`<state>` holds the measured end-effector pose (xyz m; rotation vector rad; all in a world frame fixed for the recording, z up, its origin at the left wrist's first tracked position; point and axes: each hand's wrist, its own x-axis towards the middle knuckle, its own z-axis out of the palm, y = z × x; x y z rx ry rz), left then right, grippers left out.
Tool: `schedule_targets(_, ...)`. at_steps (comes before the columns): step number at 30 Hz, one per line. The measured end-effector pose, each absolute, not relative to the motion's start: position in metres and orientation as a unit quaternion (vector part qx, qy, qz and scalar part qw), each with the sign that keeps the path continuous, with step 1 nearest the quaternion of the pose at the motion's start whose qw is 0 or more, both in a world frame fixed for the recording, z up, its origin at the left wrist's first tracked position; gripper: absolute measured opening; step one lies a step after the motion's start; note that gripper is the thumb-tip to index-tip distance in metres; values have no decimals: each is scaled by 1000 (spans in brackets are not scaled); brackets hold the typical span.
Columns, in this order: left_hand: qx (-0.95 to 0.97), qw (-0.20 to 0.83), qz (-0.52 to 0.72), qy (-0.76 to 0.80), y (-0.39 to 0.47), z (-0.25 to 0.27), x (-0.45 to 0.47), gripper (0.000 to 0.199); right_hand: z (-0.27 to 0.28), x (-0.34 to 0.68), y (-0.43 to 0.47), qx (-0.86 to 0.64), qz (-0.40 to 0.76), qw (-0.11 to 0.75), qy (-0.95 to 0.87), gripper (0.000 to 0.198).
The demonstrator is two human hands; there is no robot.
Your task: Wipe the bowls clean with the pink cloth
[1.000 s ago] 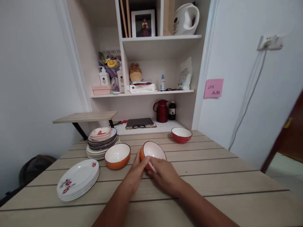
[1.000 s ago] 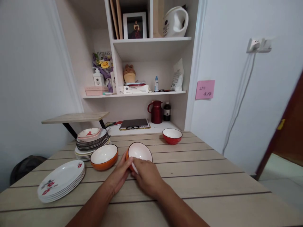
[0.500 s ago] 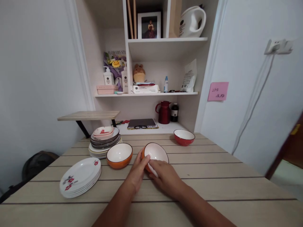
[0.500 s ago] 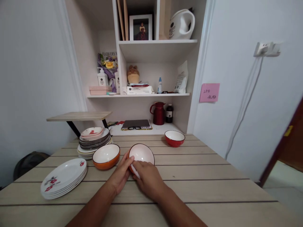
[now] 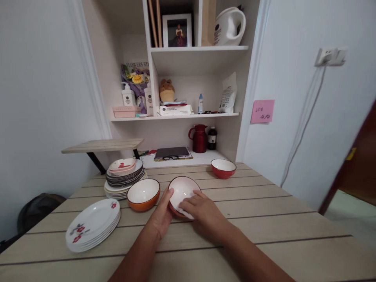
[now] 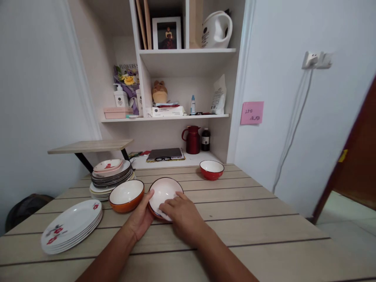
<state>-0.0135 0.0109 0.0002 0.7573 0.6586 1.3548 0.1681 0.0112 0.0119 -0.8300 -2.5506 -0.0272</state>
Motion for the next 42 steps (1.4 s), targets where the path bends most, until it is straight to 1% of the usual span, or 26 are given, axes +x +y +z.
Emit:
schedule_targets(3,347,670,592,283,11,-1,-15,71,11,161,8,-310,-24,208,-927,50)
schedule_targets(6,368,662,591,279,10,-3,-16,69,11,158,7,-320,-30,196,-926,47)
schedule_targets(12,411,630,598,276,8,-8,-15,66,8,158,6,-344,-30,212,-914,48)
schedule_targets(19,425,622,597,276,4,-4,-14,76,5,156,8,-350,-24,224,-909,50)
schedule_targets(22,424,625,593,281,4,-3,-13,77,6,157,8,-348,-19,222,-911,48)
schedule_targets(25,419,618,597,293,5,-5,-14,75,8,158,7,-341,-16,221,-914,46)
schedule_targets(29,423,617,595,296,7,-7,-16,66,8,161,9,-320,-7,226,-920,49)
schedule_targets(32,425,620,586,302,7,-6,-17,63,6,164,12,-294,0,237,-926,39)
schedule_targets(35,421,629,576,310,7,-3,-19,63,6,169,16,-277,-19,251,-927,28)
schedule_targets(42,406,653,560,309,8,-1,-26,68,9,177,21,-272,-76,253,-925,26)
